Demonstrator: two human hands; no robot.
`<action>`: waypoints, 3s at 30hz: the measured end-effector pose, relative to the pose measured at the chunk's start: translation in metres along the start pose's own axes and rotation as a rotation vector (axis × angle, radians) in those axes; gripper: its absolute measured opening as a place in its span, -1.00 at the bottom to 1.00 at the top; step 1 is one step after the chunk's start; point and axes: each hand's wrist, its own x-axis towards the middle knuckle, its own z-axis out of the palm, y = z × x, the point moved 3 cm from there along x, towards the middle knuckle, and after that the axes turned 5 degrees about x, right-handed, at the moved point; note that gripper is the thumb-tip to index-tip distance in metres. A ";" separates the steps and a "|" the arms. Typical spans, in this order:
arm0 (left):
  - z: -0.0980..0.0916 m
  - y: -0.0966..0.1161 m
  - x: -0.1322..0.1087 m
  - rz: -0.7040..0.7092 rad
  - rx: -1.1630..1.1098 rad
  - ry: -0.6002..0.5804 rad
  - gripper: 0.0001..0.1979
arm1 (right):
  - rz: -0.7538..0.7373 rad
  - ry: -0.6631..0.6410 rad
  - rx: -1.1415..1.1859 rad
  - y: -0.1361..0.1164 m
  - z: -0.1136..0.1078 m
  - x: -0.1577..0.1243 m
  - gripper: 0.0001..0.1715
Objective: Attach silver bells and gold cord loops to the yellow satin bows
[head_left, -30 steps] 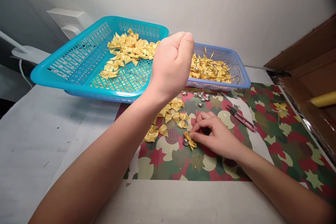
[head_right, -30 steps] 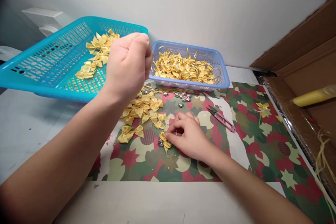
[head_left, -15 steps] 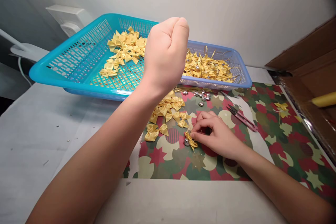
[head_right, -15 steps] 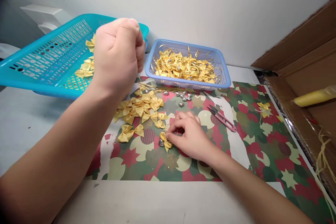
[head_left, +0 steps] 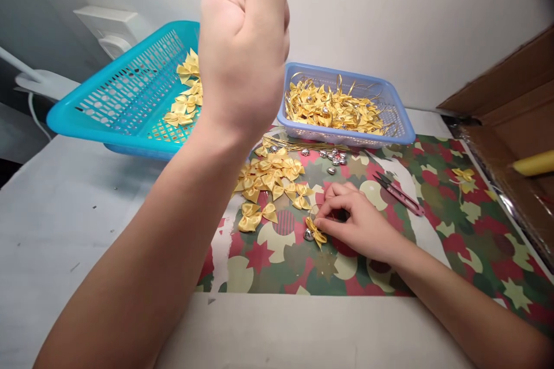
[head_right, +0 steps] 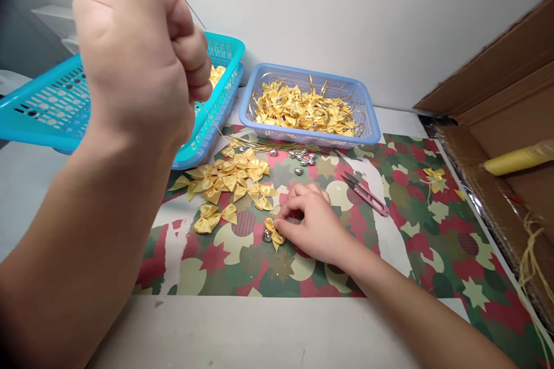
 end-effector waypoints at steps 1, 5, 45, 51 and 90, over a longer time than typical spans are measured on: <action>0.002 -0.001 -0.001 -0.021 0.015 -0.031 -0.56 | 0.004 -0.004 -0.001 0.000 0.000 0.000 -0.82; 0.014 -0.006 -0.014 -0.134 0.104 -0.336 -0.59 | 0.019 -0.034 0.069 -0.001 -0.005 0.000 -0.82; 0.031 -0.040 -0.094 -0.142 0.449 -1.609 -0.84 | -0.036 0.004 0.078 -0.001 -0.005 0.000 -0.87; 0.031 -0.041 -0.093 -0.127 0.460 -1.599 -0.84 | -0.029 0.007 0.076 -0.001 -0.003 -0.001 -0.87; 0.030 -0.045 -0.085 0.007 0.518 -1.486 -0.81 | -0.020 0.011 0.046 -0.001 -0.003 -0.001 -0.81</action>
